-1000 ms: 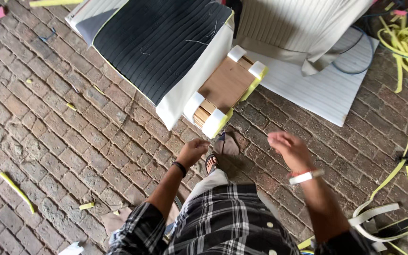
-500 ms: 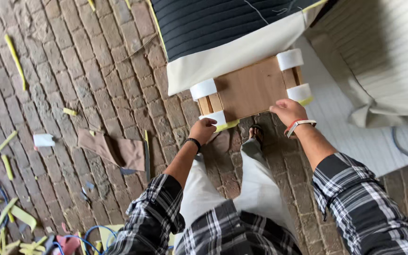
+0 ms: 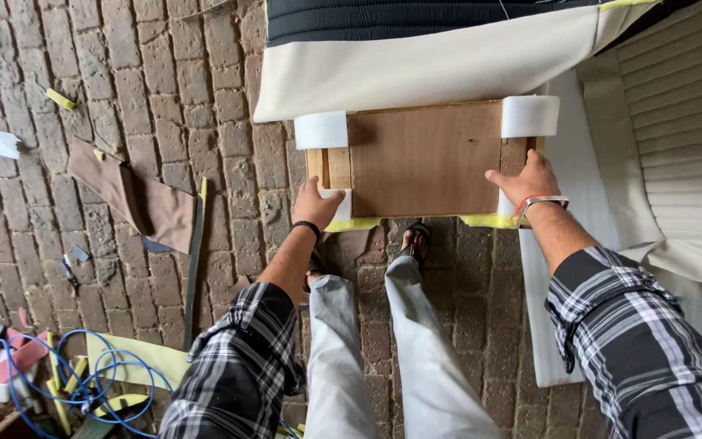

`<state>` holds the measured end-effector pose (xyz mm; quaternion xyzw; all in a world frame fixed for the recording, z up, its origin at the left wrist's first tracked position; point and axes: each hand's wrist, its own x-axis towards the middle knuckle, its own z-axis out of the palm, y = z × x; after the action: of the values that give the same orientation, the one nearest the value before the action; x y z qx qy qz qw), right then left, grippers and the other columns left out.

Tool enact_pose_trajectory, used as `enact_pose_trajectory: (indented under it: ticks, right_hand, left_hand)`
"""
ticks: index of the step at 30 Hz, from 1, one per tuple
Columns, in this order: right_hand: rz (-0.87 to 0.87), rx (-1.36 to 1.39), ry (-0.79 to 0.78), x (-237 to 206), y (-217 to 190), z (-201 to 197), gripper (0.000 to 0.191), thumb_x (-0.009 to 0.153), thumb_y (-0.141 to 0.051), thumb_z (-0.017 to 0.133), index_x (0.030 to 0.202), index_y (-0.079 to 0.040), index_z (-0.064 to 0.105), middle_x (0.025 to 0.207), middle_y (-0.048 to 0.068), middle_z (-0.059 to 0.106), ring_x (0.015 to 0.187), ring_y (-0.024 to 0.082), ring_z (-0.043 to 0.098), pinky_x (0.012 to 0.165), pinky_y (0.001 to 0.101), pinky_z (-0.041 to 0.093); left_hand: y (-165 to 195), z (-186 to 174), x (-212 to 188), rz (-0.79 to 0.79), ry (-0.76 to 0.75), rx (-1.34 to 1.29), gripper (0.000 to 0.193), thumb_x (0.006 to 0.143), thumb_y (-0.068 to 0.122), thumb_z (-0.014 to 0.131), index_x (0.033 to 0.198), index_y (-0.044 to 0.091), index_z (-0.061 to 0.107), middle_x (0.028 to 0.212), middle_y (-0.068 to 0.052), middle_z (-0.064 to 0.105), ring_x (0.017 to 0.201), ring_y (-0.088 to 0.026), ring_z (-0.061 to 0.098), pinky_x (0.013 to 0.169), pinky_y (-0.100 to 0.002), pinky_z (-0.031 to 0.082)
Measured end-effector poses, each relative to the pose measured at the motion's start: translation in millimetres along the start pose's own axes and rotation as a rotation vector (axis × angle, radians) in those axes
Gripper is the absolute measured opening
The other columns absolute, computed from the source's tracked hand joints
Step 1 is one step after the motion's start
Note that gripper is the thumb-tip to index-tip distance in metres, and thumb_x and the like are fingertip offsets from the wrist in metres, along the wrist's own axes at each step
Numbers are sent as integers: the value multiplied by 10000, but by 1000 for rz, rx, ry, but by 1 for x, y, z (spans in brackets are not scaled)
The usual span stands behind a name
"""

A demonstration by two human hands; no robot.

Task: The person stretches a tufted beige fabric panel over a wooden furniture frame and staples it in place using a pneumatic staple gun, pressing the fabric flat with their hand between staples. They then flip the frame over, reposition it on the worktable, and begin sawing a piece of yellow foam placed on the frame.

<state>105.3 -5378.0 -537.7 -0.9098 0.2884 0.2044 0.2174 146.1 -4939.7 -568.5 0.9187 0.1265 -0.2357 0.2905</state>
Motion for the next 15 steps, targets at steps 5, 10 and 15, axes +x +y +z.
enact_pose_trajectory:
  ticks: [5, 10, 15]
  right_hand:
    - [88, -35, 20, 12, 10, 23, 1076, 695, -566, 862, 1513, -49, 392, 1525, 190, 393, 1327, 384, 496, 1055, 494, 446]
    - [79, 24, -22, 26, 14, 28, 1058, 674, -536, 918, 1449, -20, 416, 1472, 219, 435, 1326, 385, 501, 1066, 474, 453]
    - [81, 17, -108, 37, 16, 16, 1124, 627, -555, 950, 1425, 34, 421, 1423, 242, 507, 1307, 383, 527, 1060, 470, 463]
  left_hand:
    - [-10, 13, 24, -71, -79, 43, 799, 799, 463, 769, 1416, 21, 519, 1416, -207, 560, 1328, -360, 528, 1100, -442, 436]
    - [-2, 9, 29, -149, -84, -37, 838, 779, 436, 819, 1411, 19, 461, 1390, -202, 537, 1295, -323, 539, 1082, -422, 446]
    - [18, -1, 24, -164, -52, -90, 870, 720, 433, 882, 1357, 11, 465, 1353, -188, 578, 1272, -318, 577, 1076, -412, 473]
